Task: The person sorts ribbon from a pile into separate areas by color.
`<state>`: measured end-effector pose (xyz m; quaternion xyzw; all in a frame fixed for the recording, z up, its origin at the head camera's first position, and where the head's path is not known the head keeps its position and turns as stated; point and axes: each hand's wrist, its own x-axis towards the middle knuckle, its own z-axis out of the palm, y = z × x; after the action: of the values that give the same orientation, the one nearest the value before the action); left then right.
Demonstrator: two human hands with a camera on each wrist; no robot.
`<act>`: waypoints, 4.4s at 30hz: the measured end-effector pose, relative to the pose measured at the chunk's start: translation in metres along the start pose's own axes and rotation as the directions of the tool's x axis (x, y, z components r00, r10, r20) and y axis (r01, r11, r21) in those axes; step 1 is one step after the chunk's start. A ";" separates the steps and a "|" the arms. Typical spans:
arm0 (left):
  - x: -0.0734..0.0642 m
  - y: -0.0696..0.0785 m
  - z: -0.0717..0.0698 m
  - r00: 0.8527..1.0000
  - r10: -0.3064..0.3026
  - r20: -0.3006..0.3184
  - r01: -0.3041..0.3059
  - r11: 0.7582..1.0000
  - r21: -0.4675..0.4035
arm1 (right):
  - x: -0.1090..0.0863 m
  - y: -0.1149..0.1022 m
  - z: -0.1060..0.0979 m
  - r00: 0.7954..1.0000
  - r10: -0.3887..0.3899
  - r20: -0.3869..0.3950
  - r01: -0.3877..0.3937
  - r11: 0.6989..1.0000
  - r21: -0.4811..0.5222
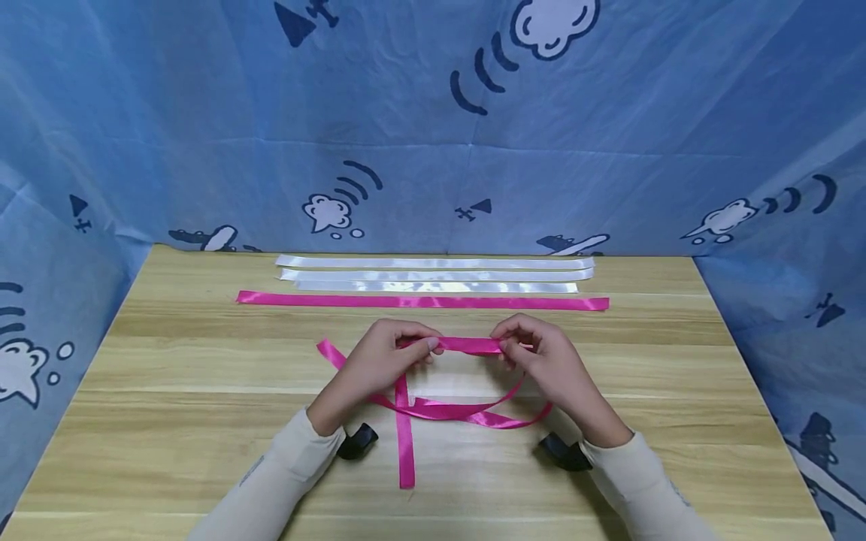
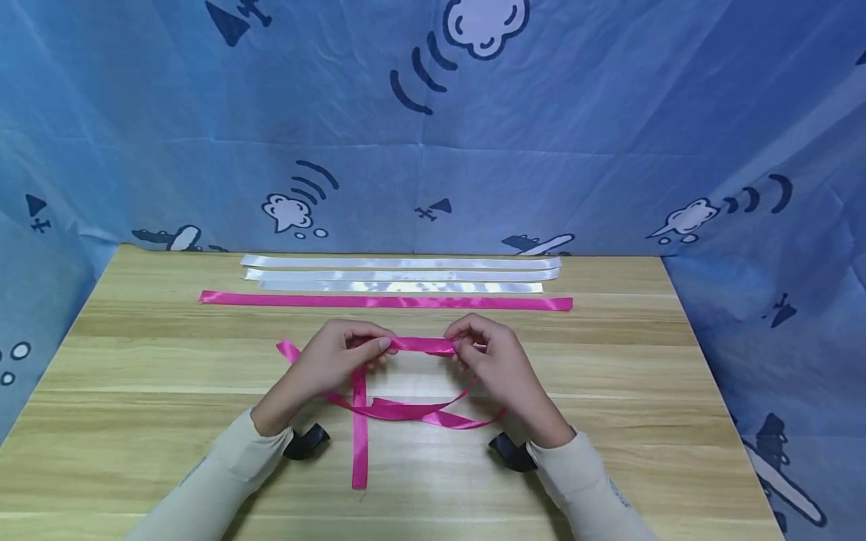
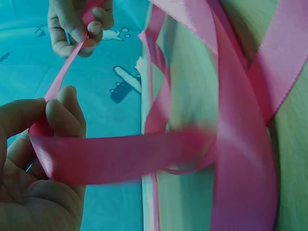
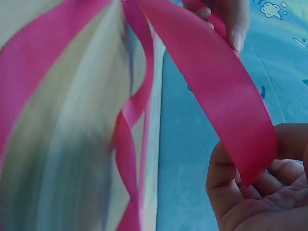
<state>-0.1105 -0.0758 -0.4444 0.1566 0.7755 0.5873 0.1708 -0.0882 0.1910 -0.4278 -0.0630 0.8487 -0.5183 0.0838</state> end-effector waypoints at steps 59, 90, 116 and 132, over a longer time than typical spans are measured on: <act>-0.057 -0.006 -0.091 0.915 -0.111 -0.387 0.065 0.990 -0.129 | -0.010 0.004 -0.063 0.981 -0.061 -0.184 0.067 0.997 0.028; -0.111 -0.029 -0.157 0.817 -0.175 -0.549 -0.146 0.859 -0.491 | -0.023 0.033 -0.100 0.962 0.058 -0.266 0.019 0.961 0.277; -0.126 -0.044 -0.180 0.764 -0.202 -0.613 -0.190 0.837 -0.512 | -0.026 0.065 -0.130 0.949 0.053 -0.310 0.120 0.849 0.514; -0.120 -0.060 -0.190 0.759 -0.233 -0.607 -0.123 0.865 -0.486 | -0.018 0.082 -0.136 0.923 0.122 -0.365 0.067 0.882 0.466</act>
<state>-0.0910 -0.3078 -0.4445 -0.1294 0.6116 0.7785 -0.0556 -0.1005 0.3498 -0.4381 0.0740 0.6983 -0.7091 -0.0635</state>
